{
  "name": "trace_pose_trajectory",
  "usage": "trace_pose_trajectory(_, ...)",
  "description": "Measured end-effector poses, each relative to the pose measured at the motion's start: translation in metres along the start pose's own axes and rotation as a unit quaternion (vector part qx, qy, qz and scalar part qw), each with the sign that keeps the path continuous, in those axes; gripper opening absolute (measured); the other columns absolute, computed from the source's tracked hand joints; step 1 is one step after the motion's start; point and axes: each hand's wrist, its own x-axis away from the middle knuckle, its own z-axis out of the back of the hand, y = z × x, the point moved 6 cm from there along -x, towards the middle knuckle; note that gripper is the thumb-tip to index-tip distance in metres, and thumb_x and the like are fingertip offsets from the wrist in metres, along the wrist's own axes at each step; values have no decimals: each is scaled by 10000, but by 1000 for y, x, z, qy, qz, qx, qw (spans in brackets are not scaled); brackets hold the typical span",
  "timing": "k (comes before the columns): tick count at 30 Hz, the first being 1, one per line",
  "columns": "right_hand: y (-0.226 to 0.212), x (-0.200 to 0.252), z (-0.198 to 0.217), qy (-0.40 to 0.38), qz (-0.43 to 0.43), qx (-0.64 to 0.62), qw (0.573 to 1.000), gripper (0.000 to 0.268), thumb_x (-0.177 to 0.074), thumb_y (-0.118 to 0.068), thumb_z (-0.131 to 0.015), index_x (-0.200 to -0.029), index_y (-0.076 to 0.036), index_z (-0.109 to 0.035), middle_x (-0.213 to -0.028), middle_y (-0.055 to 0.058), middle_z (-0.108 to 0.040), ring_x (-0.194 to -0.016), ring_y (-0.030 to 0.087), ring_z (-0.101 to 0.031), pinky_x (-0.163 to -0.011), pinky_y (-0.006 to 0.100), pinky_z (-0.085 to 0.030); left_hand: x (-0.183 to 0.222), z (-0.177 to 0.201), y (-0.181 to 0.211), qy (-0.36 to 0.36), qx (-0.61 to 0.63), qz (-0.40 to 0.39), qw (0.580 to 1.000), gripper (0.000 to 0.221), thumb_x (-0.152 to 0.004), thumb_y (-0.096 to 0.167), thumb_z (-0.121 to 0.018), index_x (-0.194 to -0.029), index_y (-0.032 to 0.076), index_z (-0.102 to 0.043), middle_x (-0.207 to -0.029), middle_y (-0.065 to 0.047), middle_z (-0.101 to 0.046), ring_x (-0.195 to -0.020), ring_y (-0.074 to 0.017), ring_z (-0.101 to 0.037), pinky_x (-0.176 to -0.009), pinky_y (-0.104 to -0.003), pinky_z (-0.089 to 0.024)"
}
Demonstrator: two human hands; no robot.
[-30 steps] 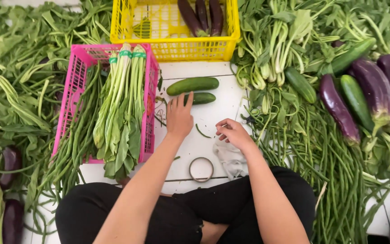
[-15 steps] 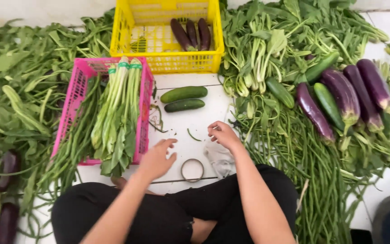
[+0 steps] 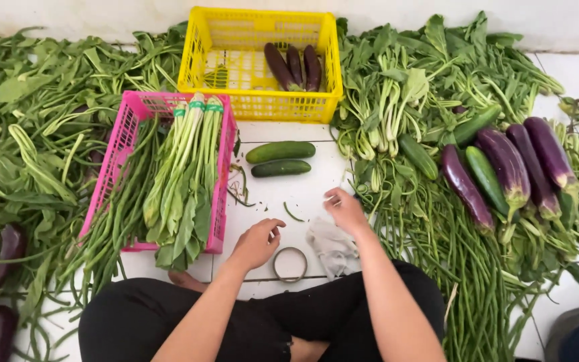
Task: A person sits on the floor and cleans cucumbers by wiping them with a white cloth.
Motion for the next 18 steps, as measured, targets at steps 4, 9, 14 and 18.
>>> trace_pose_trajectory(4,-7,-11,53,90,40,31,995,379,-915,-193,-634,-1277,-83,-666,-1082,175,-755,-1048,353,-710,-917,475,-569,-1,2,2,-6,-4,0,1000,359,-953,135,-562,-1297,178,-656,-1050,-62,-708,-1002,-268,-722,-866,-442,-582)
trace_pose_trajectory(9,16,-30,127,252,-13,67,965,375,-942,-215,-638,-1300,-105,-622,-1204,133,-719,-1160,339,-664,-1021,482,-523,-10,1,-1,-13,5,12,1000,341,-955,156,-566,-1279,189,-668,-1050,-70,-726,-1004,-270,-729,-869,-430,-593)
trace_pose_trajectory(14,31,-63,175,306,-27,151,940,448,-972,-146,-627,-1410,-83,-554,-1360,187,-593,-1271,375,-570,-1033,519,-481,-16,-1,4,-22,17,12,1000,338,-949,150,-568,-1268,187,-676,-1015,-61,-722,-968,-249,-728,-855,-417,-592)
trace_pose_trajectory(18,43,-86,196,371,15,291,882,529,-924,-93,-633,-1448,-104,-558,-1471,192,-515,-1327,384,-476,-1021,530,-419,-18,-2,12,32,24,13,999,279,-893,150,-587,-1145,194,-698,-902,43,-714,-787,-135,-662,-741,-293,-548)
